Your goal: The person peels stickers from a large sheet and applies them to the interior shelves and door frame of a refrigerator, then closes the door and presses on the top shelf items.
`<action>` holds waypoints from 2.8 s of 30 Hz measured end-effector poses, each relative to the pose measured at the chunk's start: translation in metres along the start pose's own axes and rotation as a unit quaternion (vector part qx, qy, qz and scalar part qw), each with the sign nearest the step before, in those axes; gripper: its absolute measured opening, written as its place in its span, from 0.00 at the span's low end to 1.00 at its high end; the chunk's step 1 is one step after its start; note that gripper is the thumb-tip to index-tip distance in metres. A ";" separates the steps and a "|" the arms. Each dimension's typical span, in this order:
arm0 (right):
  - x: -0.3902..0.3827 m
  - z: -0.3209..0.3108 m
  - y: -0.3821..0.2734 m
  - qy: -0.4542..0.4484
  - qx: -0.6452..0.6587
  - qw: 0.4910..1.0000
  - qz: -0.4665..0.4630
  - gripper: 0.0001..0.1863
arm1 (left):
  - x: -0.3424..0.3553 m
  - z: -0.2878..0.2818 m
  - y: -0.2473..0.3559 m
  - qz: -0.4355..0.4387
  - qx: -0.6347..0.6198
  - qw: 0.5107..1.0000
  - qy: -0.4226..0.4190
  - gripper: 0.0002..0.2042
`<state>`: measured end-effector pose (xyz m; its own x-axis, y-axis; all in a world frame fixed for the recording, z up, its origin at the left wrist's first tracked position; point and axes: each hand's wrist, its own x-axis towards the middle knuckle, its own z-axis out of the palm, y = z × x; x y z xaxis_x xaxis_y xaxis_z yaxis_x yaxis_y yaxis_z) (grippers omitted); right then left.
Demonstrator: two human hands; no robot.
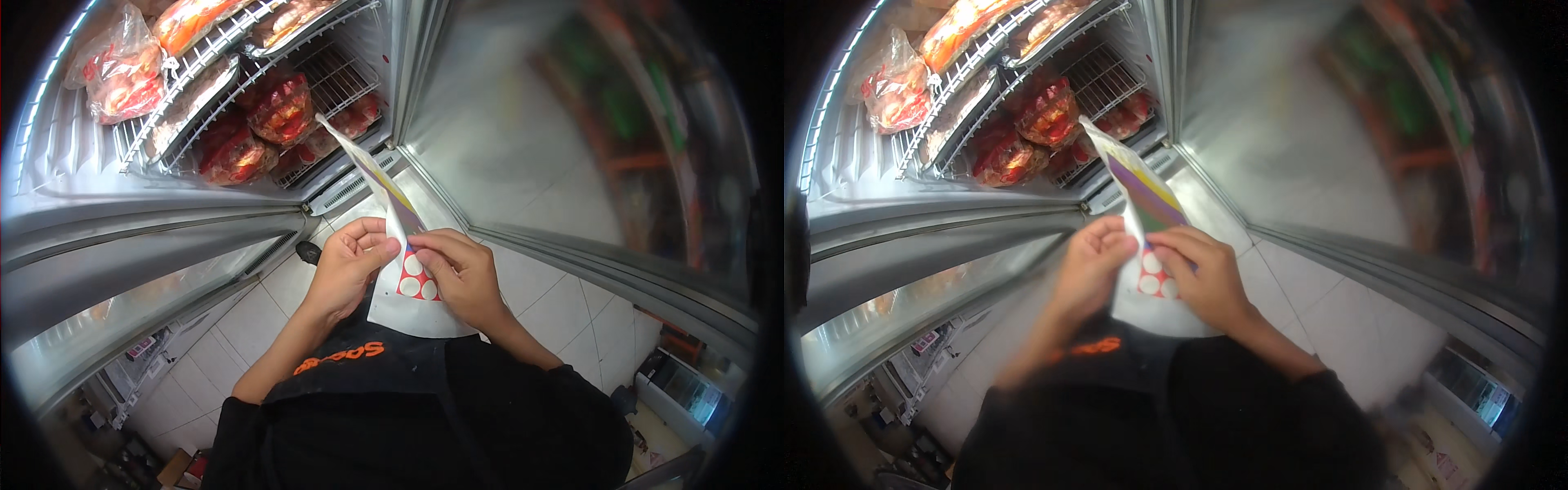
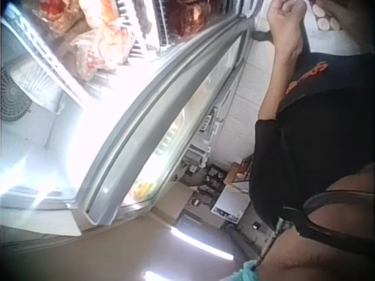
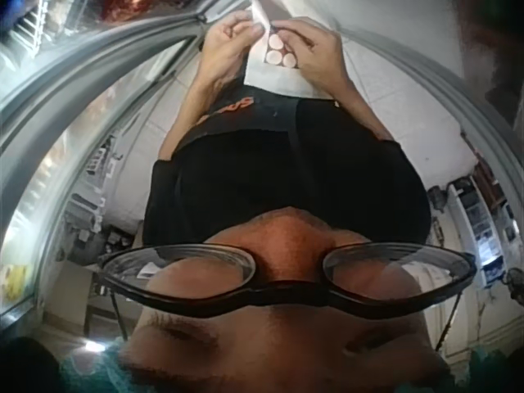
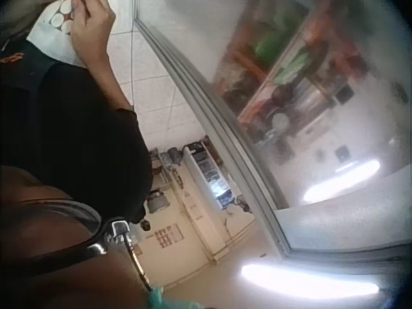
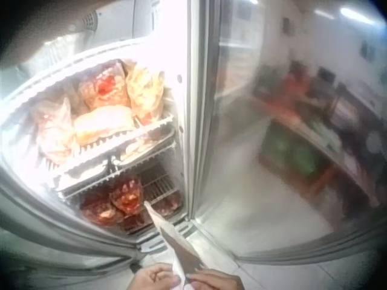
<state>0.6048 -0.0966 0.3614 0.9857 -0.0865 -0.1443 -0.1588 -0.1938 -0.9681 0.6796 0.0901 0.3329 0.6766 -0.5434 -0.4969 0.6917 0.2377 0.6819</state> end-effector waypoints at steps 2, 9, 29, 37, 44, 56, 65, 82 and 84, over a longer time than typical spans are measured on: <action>-0.001 0.002 0.002 0.001 0.073 0.996 0.054 0.14 | 0.001 0.010 -0.001 0.055 -0.008 0.998 0.029 0.15; 0.004 0.017 0.025 -0.010 0.228 0.964 0.135 0.14 | 0.002 0.004 -0.017 0.165 0.181 0.965 0.095 0.11; 0.075 0.013 0.009 -0.134 0.092 0.979 0.123 0.07 | 0.003 -0.046 0.001 0.192 0.066 0.979 0.011 0.09; 0.156 -0.031 -0.054 -0.014 -0.155 0.976 -0.151 0.07 | -0.006 -0.082 0.008 0.194 0.082 0.976 0.057 0.09; 0.267 -0.030 -0.129 0.069 -0.491 0.812 -0.307 0.10 | -0.010 -0.106 0.002 0.234 0.062 0.970 0.028 0.08; 0.299 -0.025 -0.118 0.207 -0.802 0.461 -0.317 0.06 | -0.019 -0.149 -0.025 0.331 -0.037 0.942 0.031 0.09; 0.298 -0.001 -0.093 0.293 -0.826 0.397 -0.271 0.09 | -0.019 -0.179 -0.053 0.380 -0.084 0.920 0.040 0.10; 0.307 0.006 -0.090 0.311 -0.835 0.376 -0.253 0.17 | -0.030 -0.207 -0.051 0.360 -0.136 0.922 0.049 0.09; 0.310 0.006 -0.089 0.314 -0.840 0.365 -0.249 0.17 | -0.030 -0.206 -0.047 0.345 -0.139 0.927 0.043 0.08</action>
<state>0.9249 -0.1003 0.4019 0.7924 0.2629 0.5505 -0.2998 -0.6180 0.7268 0.6790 0.2611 0.2046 0.9917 -0.1215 -0.0421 0.1165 0.7103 0.6942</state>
